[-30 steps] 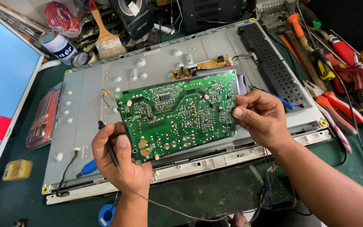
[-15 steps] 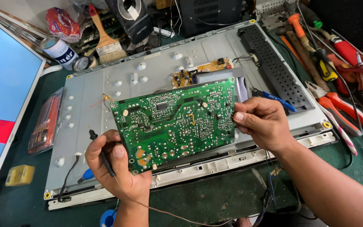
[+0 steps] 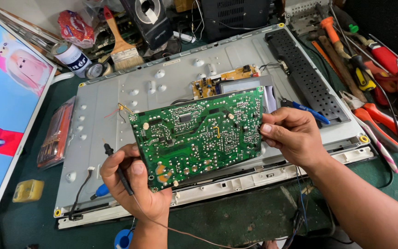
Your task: The person uses a soldering iron and solder to work on a green circuit board. They then use a multimeter with red and black probes to test various points on the board, occasionally adjusting the board's position on the workbench.
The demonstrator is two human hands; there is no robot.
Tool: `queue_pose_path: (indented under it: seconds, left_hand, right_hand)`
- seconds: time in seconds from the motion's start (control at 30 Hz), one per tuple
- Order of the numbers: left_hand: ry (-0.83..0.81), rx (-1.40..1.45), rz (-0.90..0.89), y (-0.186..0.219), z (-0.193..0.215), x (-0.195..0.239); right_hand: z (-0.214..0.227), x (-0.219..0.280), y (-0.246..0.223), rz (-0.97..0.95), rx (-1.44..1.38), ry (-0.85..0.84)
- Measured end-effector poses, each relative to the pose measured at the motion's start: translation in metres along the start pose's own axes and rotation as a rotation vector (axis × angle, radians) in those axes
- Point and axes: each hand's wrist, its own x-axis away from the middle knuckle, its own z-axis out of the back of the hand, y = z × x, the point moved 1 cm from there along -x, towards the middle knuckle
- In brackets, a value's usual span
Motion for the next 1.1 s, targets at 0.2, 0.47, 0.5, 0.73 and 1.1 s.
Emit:
queue_pose_path:
  seconds: [0.2,0.47,0.5,0.73,1.1]
  left_hand:
    - [-0.052,0.078,-0.017,-0.006,0.0028,-0.0011]
    - [-0.003,0.061,-0.045,-0.0104,0.0033,-0.0054]
    - [-0.001,0.059,-0.046,-0.0105,0.0034,-0.0056]
    - [-0.053,0.09,-0.052,-0.0092,0.0021,-0.0072]
    - [-0.117,0.08,-0.133,-0.0043,0.0016,-0.0077]
  right_hand:
    - [0.0008,0.0005,0.0011,-0.011,-0.002,0.02]
    - [-0.0001,0.0001,0.0012,0.011,-0.01,0.019]
    - [0.0002,0.0004,0.0014,0.01,-0.011,0.017]
    - [0.0029,0.0015,0.0029,-0.021,0.006,0.075]
    - [0.0059,0.0019,0.0041,-0.052,0.021,0.124]
